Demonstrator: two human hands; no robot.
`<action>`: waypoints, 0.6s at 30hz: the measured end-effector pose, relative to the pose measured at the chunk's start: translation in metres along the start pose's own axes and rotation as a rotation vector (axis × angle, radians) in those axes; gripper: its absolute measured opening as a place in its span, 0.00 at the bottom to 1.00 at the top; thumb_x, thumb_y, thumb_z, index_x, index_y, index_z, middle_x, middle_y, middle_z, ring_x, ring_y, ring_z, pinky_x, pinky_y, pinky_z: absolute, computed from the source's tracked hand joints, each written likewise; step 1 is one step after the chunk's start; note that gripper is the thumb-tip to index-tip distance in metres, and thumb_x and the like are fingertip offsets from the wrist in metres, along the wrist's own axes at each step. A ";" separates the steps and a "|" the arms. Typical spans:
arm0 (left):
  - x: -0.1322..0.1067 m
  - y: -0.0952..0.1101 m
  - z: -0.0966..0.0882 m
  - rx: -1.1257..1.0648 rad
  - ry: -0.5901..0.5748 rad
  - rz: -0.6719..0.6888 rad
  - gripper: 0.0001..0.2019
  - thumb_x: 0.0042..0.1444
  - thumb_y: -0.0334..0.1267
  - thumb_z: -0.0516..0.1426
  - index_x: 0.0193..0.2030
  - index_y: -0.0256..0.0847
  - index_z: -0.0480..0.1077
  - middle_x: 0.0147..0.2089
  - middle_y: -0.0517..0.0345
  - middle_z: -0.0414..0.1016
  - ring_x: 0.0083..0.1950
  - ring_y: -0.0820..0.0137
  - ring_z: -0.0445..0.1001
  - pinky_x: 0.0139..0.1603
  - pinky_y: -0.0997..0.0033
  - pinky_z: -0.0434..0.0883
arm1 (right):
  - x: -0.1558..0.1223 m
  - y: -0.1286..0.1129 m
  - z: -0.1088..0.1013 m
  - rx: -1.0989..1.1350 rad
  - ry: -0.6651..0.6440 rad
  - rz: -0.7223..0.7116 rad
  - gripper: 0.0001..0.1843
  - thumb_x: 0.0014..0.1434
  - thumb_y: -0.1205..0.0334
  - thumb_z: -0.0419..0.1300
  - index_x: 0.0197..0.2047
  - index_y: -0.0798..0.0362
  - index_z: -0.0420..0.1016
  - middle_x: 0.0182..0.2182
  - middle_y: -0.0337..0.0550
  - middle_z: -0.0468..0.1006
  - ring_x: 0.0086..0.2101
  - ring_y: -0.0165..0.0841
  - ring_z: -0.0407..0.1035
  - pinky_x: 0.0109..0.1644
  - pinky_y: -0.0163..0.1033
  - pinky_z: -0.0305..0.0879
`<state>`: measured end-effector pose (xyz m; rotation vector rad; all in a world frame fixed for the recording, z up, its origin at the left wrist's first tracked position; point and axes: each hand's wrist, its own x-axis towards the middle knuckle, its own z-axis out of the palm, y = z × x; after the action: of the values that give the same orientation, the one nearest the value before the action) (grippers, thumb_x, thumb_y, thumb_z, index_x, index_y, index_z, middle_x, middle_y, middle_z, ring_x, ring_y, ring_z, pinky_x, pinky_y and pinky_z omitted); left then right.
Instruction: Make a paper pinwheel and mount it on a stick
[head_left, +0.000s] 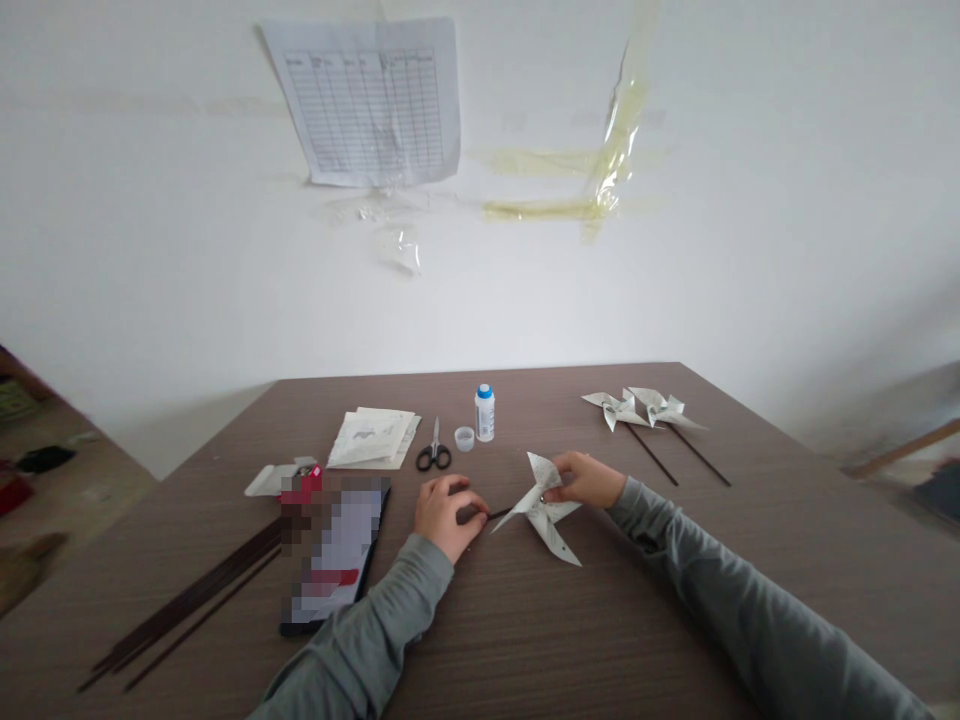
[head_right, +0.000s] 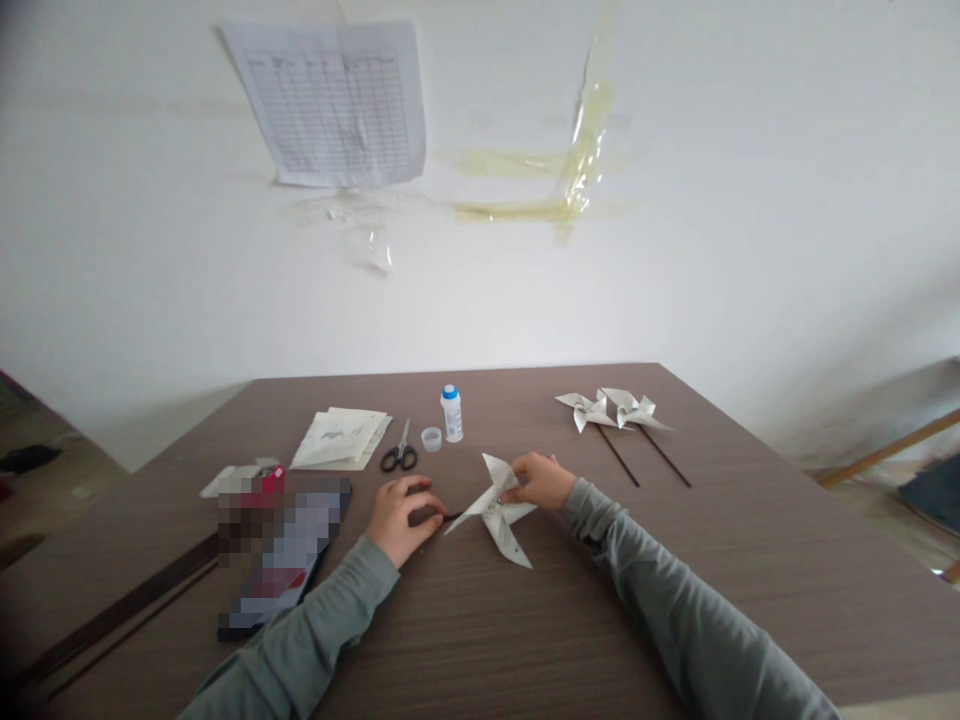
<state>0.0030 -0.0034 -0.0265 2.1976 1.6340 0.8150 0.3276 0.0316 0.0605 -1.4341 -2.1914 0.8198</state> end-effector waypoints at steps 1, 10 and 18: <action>0.000 0.000 -0.001 -0.003 0.015 0.001 0.07 0.67 0.36 0.78 0.44 0.56 0.99 0.68 0.43 0.95 0.75 0.36 0.89 0.82 0.25 0.84 | 0.000 0.000 -0.001 0.005 -0.039 0.019 0.10 0.58 0.54 0.88 0.36 0.48 0.97 0.39 0.47 0.98 0.52 0.56 0.91 0.71 0.61 0.83; -0.005 -0.004 -0.026 0.028 0.064 0.073 0.13 0.57 0.31 0.82 0.41 0.59 0.98 0.66 0.48 0.97 0.73 0.37 0.88 0.80 0.28 0.86 | 0.006 0.002 0.006 -0.030 -0.144 0.104 0.08 0.61 0.52 0.88 0.43 0.42 1.01 0.50 0.47 1.01 0.64 0.63 0.89 0.91 0.92 0.50; -0.015 0.009 -0.021 0.062 0.101 0.031 0.15 0.58 0.24 0.79 0.35 0.54 0.96 0.64 0.47 0.98 0.72 0.39 0.89 0.81 0.30 0.85 | 0.008 -0.001 0.013 -0.149 -0.153 0.077 0.07 0.62 0.55 0.88 0.36 0.43 0.98 0.46 0.46 0.99 0.70 0.64 0.86 0.91 0.91 0.53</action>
<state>-0.0058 -0.0226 -0.0087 2.2629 1.6977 0.9086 0.3162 0.0353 0.0511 -1.5823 -2.3684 0.8327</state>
